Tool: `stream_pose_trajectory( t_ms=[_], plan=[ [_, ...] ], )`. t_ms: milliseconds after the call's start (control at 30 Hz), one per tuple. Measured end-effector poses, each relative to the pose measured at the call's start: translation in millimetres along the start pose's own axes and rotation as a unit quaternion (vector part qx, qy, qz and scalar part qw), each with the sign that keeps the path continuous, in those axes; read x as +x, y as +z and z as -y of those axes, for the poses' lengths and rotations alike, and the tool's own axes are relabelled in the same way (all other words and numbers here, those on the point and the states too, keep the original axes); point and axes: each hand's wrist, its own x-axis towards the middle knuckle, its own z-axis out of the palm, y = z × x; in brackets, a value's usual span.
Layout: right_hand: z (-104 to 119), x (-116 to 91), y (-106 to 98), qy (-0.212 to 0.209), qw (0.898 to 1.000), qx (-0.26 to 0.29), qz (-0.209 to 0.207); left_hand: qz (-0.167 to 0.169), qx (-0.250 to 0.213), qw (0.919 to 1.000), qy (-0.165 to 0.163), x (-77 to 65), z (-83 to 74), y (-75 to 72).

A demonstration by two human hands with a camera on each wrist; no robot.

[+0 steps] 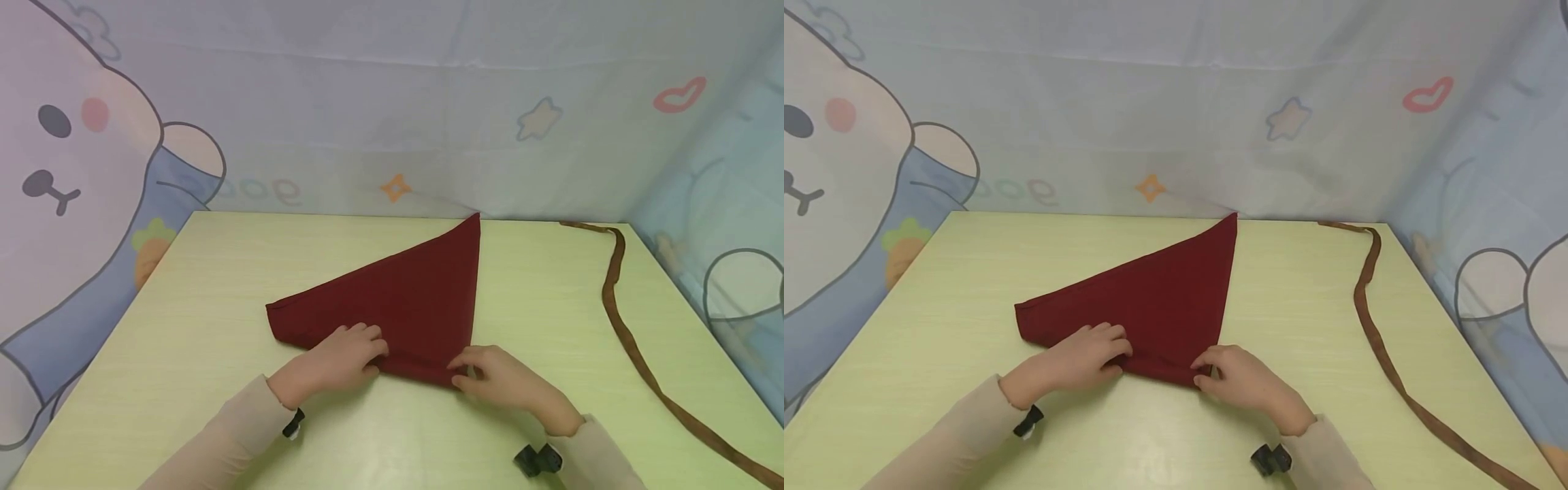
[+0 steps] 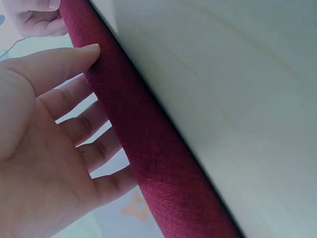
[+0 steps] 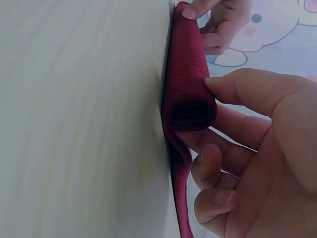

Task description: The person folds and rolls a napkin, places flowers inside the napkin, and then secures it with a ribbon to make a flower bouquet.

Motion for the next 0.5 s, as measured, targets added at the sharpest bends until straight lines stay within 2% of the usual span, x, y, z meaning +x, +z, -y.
stream_pose_trajectory(
  t_ms=[267,500],
  plan=[
    [0.6,-1.0,-0.6,0.048,0.998,0.037,-0.025,-0.009,0.018,0.9998,0.008,2.1,3.0,-0.3],
    [-2.4,0.3,1.5,0.052,0.995,0.055,-0.071,0.005,-0.020,0.9998,-0.007,5.6,4.0,-1.8]
  ],
)
